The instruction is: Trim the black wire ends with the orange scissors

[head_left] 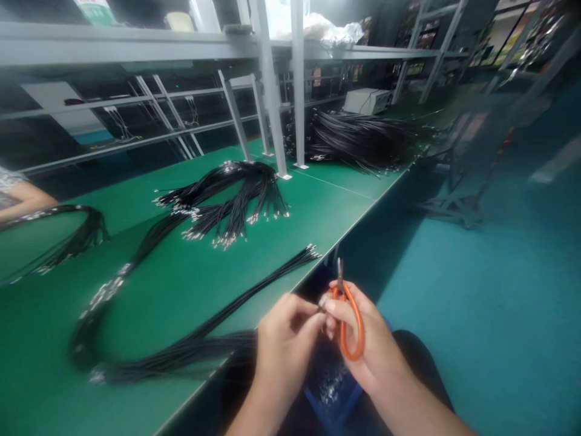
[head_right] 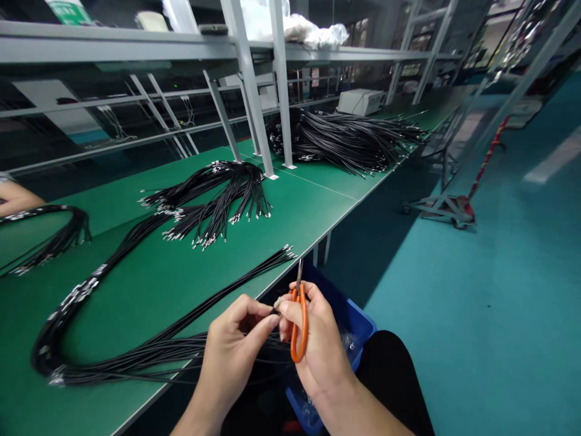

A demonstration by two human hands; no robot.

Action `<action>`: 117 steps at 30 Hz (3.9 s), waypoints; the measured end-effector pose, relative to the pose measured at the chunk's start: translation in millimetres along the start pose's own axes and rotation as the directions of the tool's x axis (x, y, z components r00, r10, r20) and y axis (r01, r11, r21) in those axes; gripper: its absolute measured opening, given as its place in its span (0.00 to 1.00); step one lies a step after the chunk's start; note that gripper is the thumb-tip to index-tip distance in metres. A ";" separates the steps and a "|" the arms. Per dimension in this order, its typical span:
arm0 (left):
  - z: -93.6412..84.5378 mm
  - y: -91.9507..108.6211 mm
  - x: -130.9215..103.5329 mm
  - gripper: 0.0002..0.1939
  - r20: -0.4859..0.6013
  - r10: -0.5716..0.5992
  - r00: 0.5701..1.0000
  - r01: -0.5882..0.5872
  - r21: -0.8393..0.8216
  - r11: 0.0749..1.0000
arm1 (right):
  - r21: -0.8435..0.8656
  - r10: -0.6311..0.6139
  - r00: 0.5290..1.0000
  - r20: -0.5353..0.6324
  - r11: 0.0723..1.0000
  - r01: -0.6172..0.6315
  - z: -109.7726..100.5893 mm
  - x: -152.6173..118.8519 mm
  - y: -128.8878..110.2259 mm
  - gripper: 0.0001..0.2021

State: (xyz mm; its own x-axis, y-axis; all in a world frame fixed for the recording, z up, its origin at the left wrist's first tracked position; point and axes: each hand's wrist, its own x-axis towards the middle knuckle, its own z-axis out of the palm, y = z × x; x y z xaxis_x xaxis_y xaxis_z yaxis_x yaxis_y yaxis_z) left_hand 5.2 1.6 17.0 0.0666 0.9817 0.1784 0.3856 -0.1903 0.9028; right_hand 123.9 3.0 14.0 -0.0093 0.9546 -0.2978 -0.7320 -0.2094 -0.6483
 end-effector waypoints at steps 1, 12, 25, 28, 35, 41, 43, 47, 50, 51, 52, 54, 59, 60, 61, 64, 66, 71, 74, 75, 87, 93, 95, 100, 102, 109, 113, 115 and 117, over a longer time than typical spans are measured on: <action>-2.3 -0.3 1.6 0.06 0.068 -0.055 0.996 0.064 -0.125 0.990 | 0.024 0.014 1.000 0.009 1.000 -0.014 0.8 -0.4 1.6 0.12; -9.4 1.6 8.2 0.07 0.139 -0.125 0.982 0.182 -0.558 0.810 | 0.033 -0.039 0.996 0.079 0.999 0.037 19.2 -8.1 8.8 0.13; -10.2 0.1 11.2 0.04 0.219 -0.101 0.971 0.231 -0.725 0.649 | 0.031 -0.022 0.996 0.082 0.999 0.020 15.9 -5.9 10.9 0.11; -10.5 2.0 12.3 0.06 0.250 -0.065 0.966 0.237 -0.759 0.606 | 0.040 -0.014 0.994 0.106 0.999 0.010 14.3 -5.9 12.2 0.11; -8.9 6.0 9.2 0.09 0.249 -0.172 0.953 0.302 -0.817 0.491 | 0.047 -0.007 0.996 0.092 0.999 0.003 11.3 -5.5 12.7 0.11; -6.0 5.5 4.9 0.05 0.203 -0.117 0.972 0.232 -0.759 0.608 | 0.096 -0.004 0.992 0.126 0.995 -0.009 10.5 -5.9 13.2 0.10; -5.0 3.8 4.2 0.06 0.175 -0.112 0.978 0.207 -0.776 0.596 | 0.108 -0.002 0.991 0.134 0.994 -0.013 9.3 -5.2 13.8 0.10; -5.3 2.1 3.4 0.06 0.163 -0.140 0.977 0.215 -0.768 0.604 | 0.106 0.006 0.994 0.107 0.994 -0.017 8.0 -3.5 15.3 0.09; -6.6 2.2 3.5 0.05 0.150 -0.148 0.978 0.210 -0.713 0.669 | 0.119 0.008 0.996 0.090 0.993 -0.018 9.3 -2.9 16.0 0.10; -7.1 1.9 3.7 0.06 0.139 -0.144 0.980 0.200 -0.697 0.688 | 0.124 0.007 0.996 0.088 0.992 -0.018 9.8 -2.8 16.0 0.10; -7.7 1.2 3.9 0.06 0.129 -0.138 0.982 0.189 -0.683 0.706 | 0.129 0.004 0.996 0.089 0.992 -0.016 10.3 -2.7 15.7 0.10; -10.0 -0.5 4.2 0.07 0.097 -0.119 0.988 0.153 -0.637 0.755 | 0.139 0.003 0.996 0.091 0.990 -0.016 10.9 -2.4 15.0 0.10; -18.7 -0.4 3.9 0.09 -0.161 0.187 0.969 -0.201 -0.071 0.977 | 0.164 0.014 0.994 0.107 0.986 -0.031 13.8 -2.3 13.2 0.09; -20.3 0.3 3.9 0.11 -0.172 0.264 0.949 -0.258 0.058 0.965 | 0.172 0.013 0.993 0.115 0.985 -0.033 14.9 -2.5 12.9 0.08; -21.7 0.8 4.1 0.11 -0.165 0.314 0.935 -0.293 0.140 0.946 | 0.179 0.012 0.992 0.126 0.983 -0.035 16.2 -2.9 12.5 0.08; -26.5 0.8 4.3 0.08 -0.214 0.344 0.914 -0.296 0.226 0.928 | 0.193 0.012 0.988 0.152 0.980 -0.041 19.9 -3.9 11.4 0.07; -29.7 0.4 3.2 0.08 -0.248 0.331 0.911 -0.265 0.262 0.928 | 0.188 0.006 0.989 0.145 0.982 -0.033 21.8 -4.2 10.8 0.07; -29.3 3.7 -3.8 0.08 0.023 0.057 0.998 -0.056 -0.008 0.998 | 0.149 -0.037 0.987 0.156 0.989 0.013 23.5 -3.5 10.0 0.07; -25.7 4.6 -4.9 0.05 0.016 0.008 1.000 -0.007 -0.077 0.997 | 0.084 -0.067 0.985 0.160 0.995 0.054 24.0 -3.4 7.9 0.07; -25.1 4.3 -4.3 0.05 -0.003 -0.001 1.000 0.001 -0.085 0.996 | 0.056 -0.096 0.985 0.141 0.994 0.089 24.5 -3.3 6.7 0.07; -23.8 2.8 -3.4 0.06 -0.003 -0.108 0.994 0.104 -0.230 0.968 | -0.111 -0.254 0.962 0.101 0.958 0.265 27.9 1.0 8.6 0.15; -23.9 -0.9 -1.8 0.06 -0.024 -0.136 0.990 0.127 -0.229 0.965 | -0.287 -0.391 0.919 0.049 0.876 0.388 18.9 -1.5 10.5 0.14; -24.2 -0.8 -2.4 0.06 -0.020 -0.132 0.991 0.124 -0.219 0.968 | -0.323 -0.411 0.910 0.058 0.855 0.407 21.8 -2.7 7.8 0.14; -26.1 0.1 -4.3 0.07 -0.003 -0.116 0.993 0.113 -0.231 0.966 | -0.335 -0.338 0.935 0.109 0.873 0.355 30.9 -3.7 2.8 0.14; -26.8 -0.1 -4.4 0.06 0.001 -0.112 0.994 0.109 -0.236 0.966 | -0.361 -0.343 0.933 0.107 0.861 0.357 30.4 -4.0 3.9 0.13; -27.9 -2.2 -3.5 0.07 0.003 -0.118 0.993 0.115 -0.254 0.960 | -0.511 -0.518 0.844 0.139 0.692 0.510 20.5 -5.8 8.2 0.12; -28.8 -1.7 -4.8 0.07 0.010 -0.119 0.993 0.118 -0.251 0.961 | -0.502 -0.467 0.862 0.200 0.707 0.499 22.5 -4.0 4.0 0.12; -29.2 -0.9 -5.3 0.07 0.012 -0.119 0.993 0.118 -0.249 0.961 | -0.529 -0.453 0.856 0.249 0.677 0.512 22.9 -3.1 4.3 0.12; -29.5 0.0 -5.3 0.08 0.012 -0.117 0.993 0.116 -0.246 0.962 | -0.570 -0.482 0.832 0.275 0.615 0.545 21.7 -2.6 7.0 0.12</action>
State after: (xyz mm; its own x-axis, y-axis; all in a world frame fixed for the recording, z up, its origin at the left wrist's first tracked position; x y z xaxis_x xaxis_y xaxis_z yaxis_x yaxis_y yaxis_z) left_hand -22.3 -3.8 27.6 0.0316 0.9973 0.0668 0.1523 -0.0709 0.9858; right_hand 104.1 3.6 25.4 0.1581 0.9533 0.2574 -0.0676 0.2705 -0.9603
